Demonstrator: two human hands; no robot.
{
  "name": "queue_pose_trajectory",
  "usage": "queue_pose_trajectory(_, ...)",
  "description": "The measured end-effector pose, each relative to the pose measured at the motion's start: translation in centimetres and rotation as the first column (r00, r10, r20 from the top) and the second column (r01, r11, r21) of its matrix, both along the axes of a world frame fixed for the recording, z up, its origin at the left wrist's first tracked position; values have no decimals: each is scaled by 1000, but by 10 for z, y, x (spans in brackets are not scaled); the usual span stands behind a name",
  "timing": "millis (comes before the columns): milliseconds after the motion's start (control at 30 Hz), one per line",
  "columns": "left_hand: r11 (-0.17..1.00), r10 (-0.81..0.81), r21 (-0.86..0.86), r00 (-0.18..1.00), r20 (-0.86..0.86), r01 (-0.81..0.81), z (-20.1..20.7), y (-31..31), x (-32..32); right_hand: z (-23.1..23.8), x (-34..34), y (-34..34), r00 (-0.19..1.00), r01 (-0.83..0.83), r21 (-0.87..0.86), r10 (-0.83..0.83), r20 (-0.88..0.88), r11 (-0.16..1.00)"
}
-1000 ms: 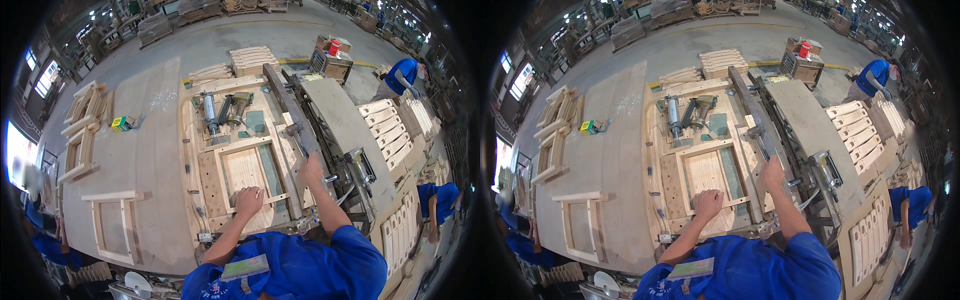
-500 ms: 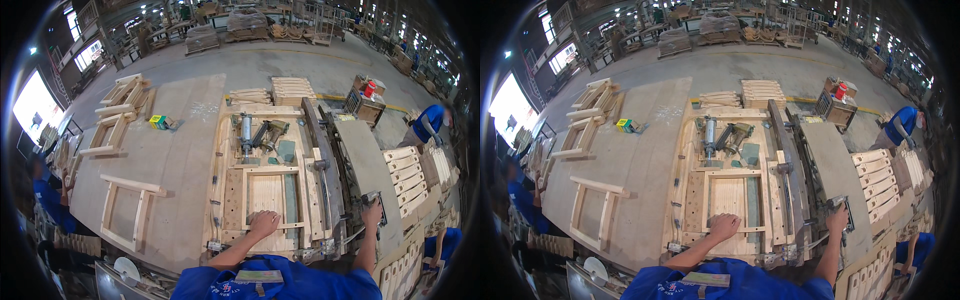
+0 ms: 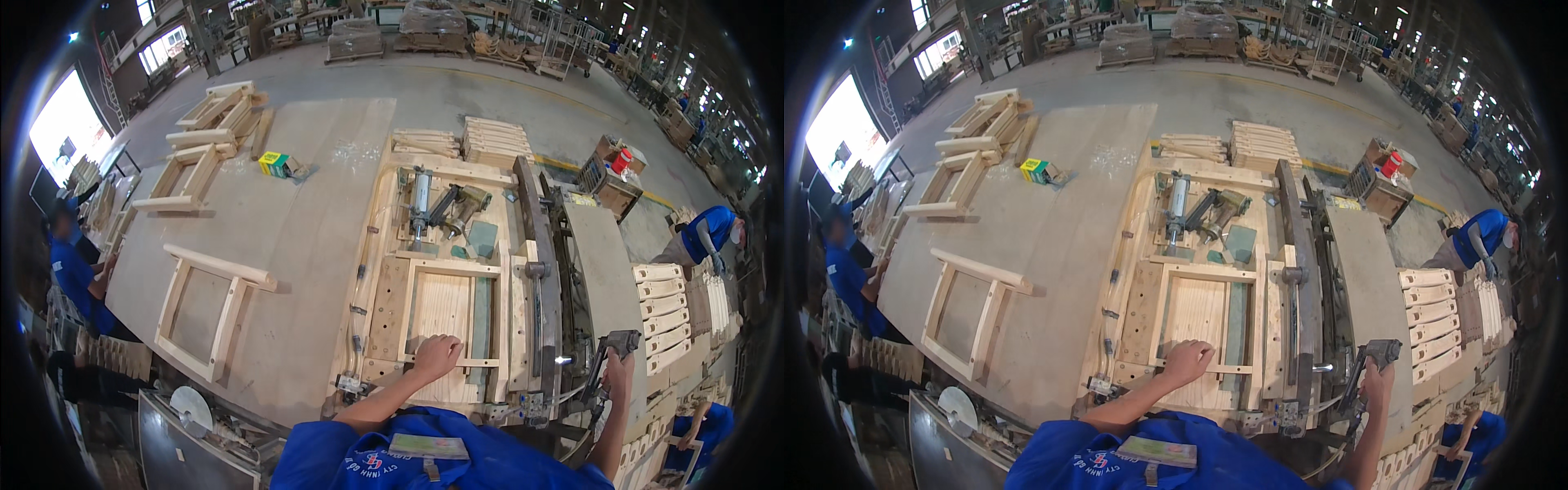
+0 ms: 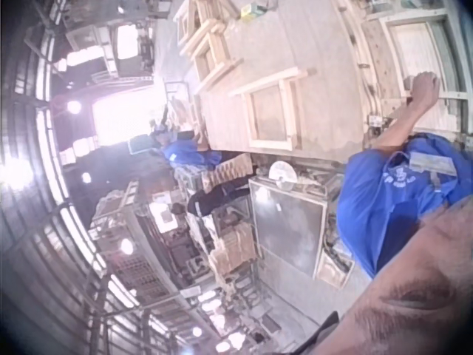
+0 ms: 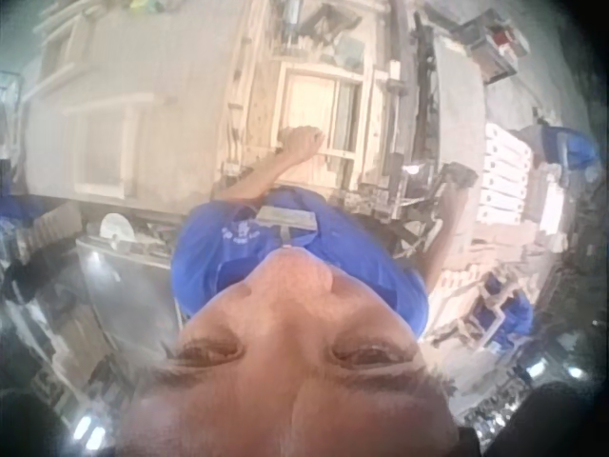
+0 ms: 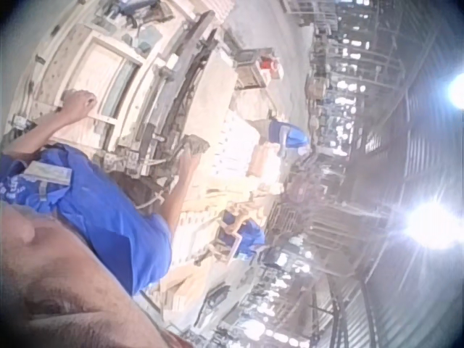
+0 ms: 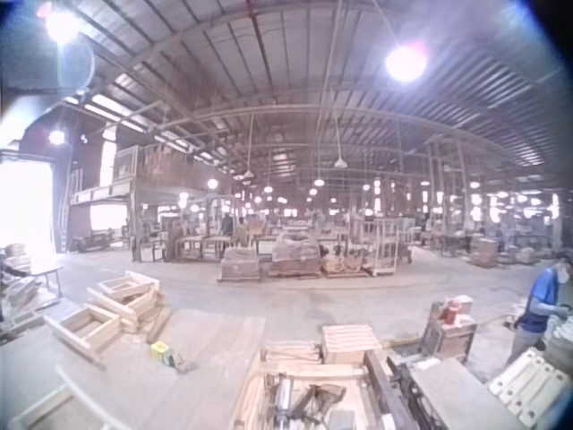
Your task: The person assembles wooden frames on a jig using a pneumatic nail gun. They place frame pieces into the jig, align them, and drive nails to secure the joints. Completed frames are removed and stacked on the table while new pieces are loaded for the next cycle.
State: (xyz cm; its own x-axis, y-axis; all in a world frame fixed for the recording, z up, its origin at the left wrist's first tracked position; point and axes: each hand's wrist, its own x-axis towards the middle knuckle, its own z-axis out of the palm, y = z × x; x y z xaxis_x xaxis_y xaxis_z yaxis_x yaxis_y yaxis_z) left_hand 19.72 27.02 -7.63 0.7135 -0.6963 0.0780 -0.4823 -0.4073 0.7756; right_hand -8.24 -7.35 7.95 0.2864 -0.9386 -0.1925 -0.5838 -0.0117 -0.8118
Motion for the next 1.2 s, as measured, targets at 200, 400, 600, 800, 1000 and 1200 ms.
queue_pose_trajectory(200, 958, -166, -253, 981, -97, 137, 31, -28, -42, 27, -5, 71, 985, -174, 31, 175, -15, 984)
queue_pose_trajectory(400, 890, -452, -204, 738, -501, 407, 31, -44, -78, 5, 43, 151, 984, -175, 283, 157, 83, 943)
queue_pose_trajectory(600, 885, -466, -340, 638, -613, 319, -1, -50, -109, -29, 65, 191, 967, -253, 348, 225, 120, 903)
queue_pose_trajectory(800, 914, -384, -207, 577, -721, 350, 6, -51, -97, -48, 68, 191, 961, -243, 298, 270, -55, 923)
queue_pose_trajectory(1000, 907, -273, -6, 575, -771, 422, 1, -57, -95, -66, 67, 183, 907, -345, 219, 384, -172, 912)
queue_pose_trajectory(1200, 917, -242, -20, 514, -823, 399, -18, -59, -96, -70, 87, 185, 865, -468, 77, 474, -161, 880)
